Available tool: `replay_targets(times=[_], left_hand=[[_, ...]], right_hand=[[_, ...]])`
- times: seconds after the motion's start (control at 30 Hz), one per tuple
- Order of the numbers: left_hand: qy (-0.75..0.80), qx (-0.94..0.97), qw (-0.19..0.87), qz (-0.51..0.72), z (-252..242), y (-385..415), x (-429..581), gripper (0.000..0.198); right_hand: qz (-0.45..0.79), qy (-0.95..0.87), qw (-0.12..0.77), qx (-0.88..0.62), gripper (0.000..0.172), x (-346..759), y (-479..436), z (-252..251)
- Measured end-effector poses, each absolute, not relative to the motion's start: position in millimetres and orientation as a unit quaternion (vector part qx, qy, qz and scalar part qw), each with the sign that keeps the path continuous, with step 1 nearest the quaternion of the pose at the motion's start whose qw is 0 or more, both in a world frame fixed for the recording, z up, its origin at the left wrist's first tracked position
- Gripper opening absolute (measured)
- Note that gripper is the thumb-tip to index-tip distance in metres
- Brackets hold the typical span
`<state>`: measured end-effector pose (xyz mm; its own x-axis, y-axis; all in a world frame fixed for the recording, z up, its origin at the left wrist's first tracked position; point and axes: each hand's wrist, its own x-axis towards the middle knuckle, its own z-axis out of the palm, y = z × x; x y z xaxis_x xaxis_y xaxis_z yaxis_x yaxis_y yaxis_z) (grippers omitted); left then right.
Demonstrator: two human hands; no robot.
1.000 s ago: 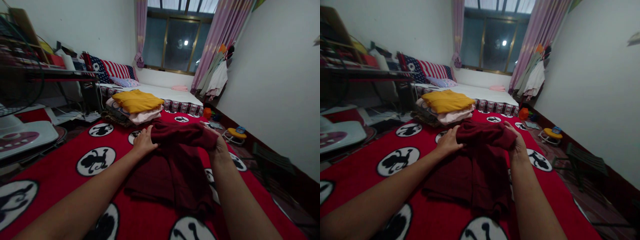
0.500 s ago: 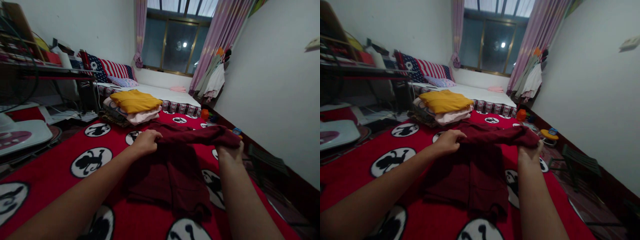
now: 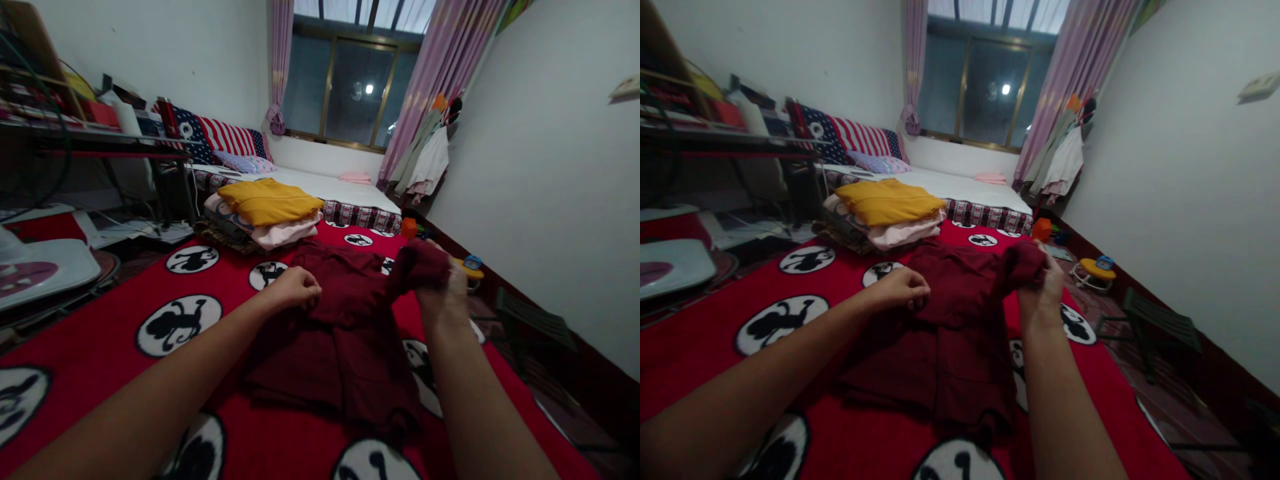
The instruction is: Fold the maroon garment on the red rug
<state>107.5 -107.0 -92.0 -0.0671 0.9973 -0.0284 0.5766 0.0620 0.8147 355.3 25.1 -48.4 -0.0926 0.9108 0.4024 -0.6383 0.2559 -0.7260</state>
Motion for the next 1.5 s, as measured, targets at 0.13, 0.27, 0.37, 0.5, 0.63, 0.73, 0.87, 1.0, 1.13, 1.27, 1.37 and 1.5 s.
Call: replay_targets(times=[0.13,0.27,0.37,0.5,0.63,0.73,0.87,1.0,1.13,1.27,1.37,1.5], left_hand=[[0.641,0.376,0.333,0.581,-89.2,-99.9,87.0,0.024],[0.604,0.283,0.385,0.638,-90.2,-97.8,71.7,0.029],[0.658,0.334,0.341,0.583,-100.0,-94.7,70.4,0.033],[0.695,0.514,0.114,0.489,-110.0,-92.3,75.8,0.033],[0.596,0.679,0.001,0.428,-106.3,-95.9,84.7,0.017],[0.562,0.747,-0.012,0.356,-104.8,-99.2,91.7,0.027],[0.569,0.773,-0.041,0.276,-110.8,-100.9,97.3,0.045],[0.591,0.760,-0.035,0.267,-106.6,-104.7,99.7,0.021],[0.589,0.752,0.080,0.285,-82.6,-115.0,101.5,0.019],[0.575,0.745,0.271,0.203,-70.7,-119.1,105.5,0.038],[0.638,0.706,0.139,0.275,-84.8,-110.7,107.3,0.029],[0.654,0.668,-0.016,0.355,-115.3,-94.2,102.3,0.055]], right_hand=[[0.644,-0.516,0.509,-0.245,0.033,318.4,-2.3,-47.7],[0.483,-0.612,0.466,-0.418,0.023,318.8,5.9,-68.0],[0.377,-0.698,0.370,-0.483,0.014,329.4,17.4,-81.2],[0.360,-0.767,0.214,-0.486,0.003,337.0,13.3,-80.8],[0.429,-0.790,0.112,-0.424,0.015,336.4,-2.3,-70.7],[0.439,-0.810,0.069,-0.382,0.027,333.5,-8.6,-69.6],[0.375,-0.852,0.070,-0.359,0.021,324.0,-9.6,-78.8],[0.228,-0.880,0.129,-0.397,0.012,317.7,-15.5,-76.6],[0.239,-0.905,0.069,-0.346,0.012,326.2,-24.3,-54.6],[0.277,-0.893,0.115,-0.336,0.028,333.5,-16.6,-51.0],[0.176,-0.834,0.278,-0.442,0.025,332.7,1.4,-74.2],[0.143,-0.772,0.349,-0.511,0.040,331.3,23.3,-114.6]])
